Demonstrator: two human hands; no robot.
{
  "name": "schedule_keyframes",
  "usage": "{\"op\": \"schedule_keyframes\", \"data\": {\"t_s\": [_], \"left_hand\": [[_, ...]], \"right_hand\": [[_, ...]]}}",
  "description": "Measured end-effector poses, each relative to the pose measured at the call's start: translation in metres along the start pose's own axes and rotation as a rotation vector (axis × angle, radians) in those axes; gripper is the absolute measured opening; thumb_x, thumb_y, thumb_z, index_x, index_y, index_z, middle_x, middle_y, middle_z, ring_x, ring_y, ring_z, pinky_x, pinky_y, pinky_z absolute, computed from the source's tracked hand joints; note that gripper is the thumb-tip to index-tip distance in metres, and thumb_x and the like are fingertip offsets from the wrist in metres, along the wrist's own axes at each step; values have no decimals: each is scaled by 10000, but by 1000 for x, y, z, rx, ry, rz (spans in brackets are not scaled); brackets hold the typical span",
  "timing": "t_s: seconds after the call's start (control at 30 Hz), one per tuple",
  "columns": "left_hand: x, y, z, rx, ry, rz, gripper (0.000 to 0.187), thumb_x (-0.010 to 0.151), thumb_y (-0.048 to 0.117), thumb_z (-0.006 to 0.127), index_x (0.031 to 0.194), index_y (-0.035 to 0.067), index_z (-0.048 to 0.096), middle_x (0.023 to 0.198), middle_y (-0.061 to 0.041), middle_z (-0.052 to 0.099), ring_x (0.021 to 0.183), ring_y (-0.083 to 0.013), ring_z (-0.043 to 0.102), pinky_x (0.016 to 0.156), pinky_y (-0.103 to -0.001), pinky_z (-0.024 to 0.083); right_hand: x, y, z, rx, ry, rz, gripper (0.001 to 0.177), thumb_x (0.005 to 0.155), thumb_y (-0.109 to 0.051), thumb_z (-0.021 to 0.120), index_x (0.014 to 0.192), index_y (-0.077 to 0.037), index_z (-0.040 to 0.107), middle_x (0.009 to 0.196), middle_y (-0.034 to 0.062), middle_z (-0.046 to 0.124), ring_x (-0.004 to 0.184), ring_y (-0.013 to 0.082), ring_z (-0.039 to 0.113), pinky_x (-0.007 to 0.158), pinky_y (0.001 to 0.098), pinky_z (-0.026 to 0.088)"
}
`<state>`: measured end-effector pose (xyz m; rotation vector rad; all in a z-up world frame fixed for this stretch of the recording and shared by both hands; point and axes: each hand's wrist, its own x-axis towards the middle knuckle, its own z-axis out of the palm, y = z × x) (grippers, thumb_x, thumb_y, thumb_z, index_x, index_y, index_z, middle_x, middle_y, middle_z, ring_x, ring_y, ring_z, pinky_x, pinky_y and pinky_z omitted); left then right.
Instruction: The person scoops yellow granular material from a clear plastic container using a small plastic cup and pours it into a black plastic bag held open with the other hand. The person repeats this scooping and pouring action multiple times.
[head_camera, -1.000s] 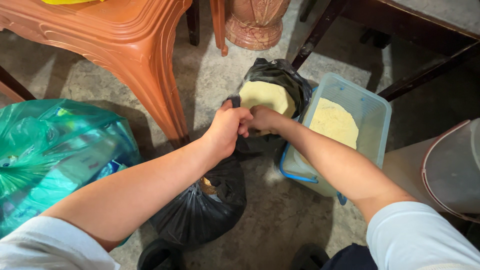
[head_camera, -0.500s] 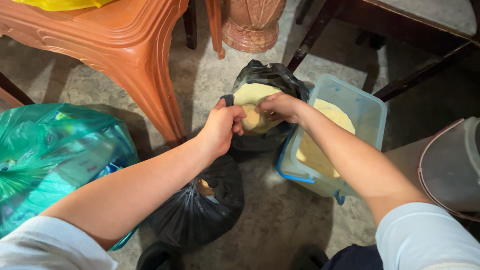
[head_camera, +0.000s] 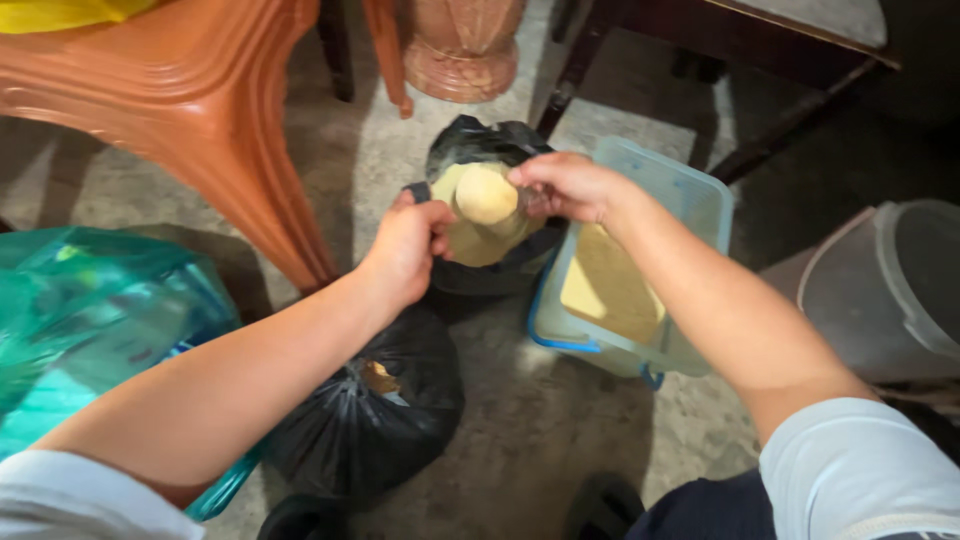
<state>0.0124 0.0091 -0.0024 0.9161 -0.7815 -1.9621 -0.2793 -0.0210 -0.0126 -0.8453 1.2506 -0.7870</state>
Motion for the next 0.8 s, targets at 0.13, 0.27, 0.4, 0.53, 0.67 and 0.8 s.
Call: {"op": "schedule_keyframes", "data": {"t_s": [0.13, 0.27, 0.4, 0.53, 0.67, 0.8], "left_hand": [[0, 3, 5, 4, 49, -23, 265, 768, 6, 633, 965, 122, 499, 694, -13, 497, 511, -147, 432, 532, -365, 408], [-4, 4, 11, 18, -12, -11, 276, 766, -10, 629, 953, 126, 477, 703, -2, 480, 517, -144, 427, 546, -364, 415], [-7, 3, 17, 41, -15, -27, 267, 765, -10, 618, 944, 128, 476, 705, 1, 481, 519, -145, 434, 551, -360, 421], [-9, 0, 20, 68, -8, -38, 259, 778, -1, 611, 946, 138, 471, 706, 9, 482, 530, -133, 432, 550, -353, 418], [-7, -1, 23, 80, -15, -24, 246, 786, -2, 608, 954, 131, 488, 715, 11, 489, 534, -130, 425, 552, -346, 421], [-3, -5, 26, 86, -14, -33, 250, 784, -3, 612, 962, 126, 494, 714, 12, 488, 535, -126, 427, 546, -340, 415]], "right_hand": [[-34, -29, -24, 32, 50, -69, 138, 909, -191, 747, 950, -65, 711, 809, 29, 688, 720, 167, 680, 699, 350, 603], [-75, -53, -66, 35, 154, -120, 165, 884, -185, 721, 1002, -70, 724, 891, 42, 724, 802, 186, 711, 750, 360, 616], [-108, -53, -125, -13, 271, -127, 159, 901, -178, 744, 1012, -69, 713, 921, 20, 682, 868, 168, 679, 771, 353, 614], [-113, -27, -168, -155, 381, -47, 172, 894, -198, 764, 986, -60, 718, 917, 21, 675, 842, 172, 650, 712, 330, 567], [-106, 11, -179, -373, 533, 56, 241, 800, -222, 847, 890, -39, 718, 872, 77, 699, 790, 206, 642, 670, 347, 533], [-94, 43, -160, -1079, 629, 65, 429, 770, -397, 890, 831, 6, 755, 865, 123, 705, 911, 299, 627, 828, 396, 529]]}}
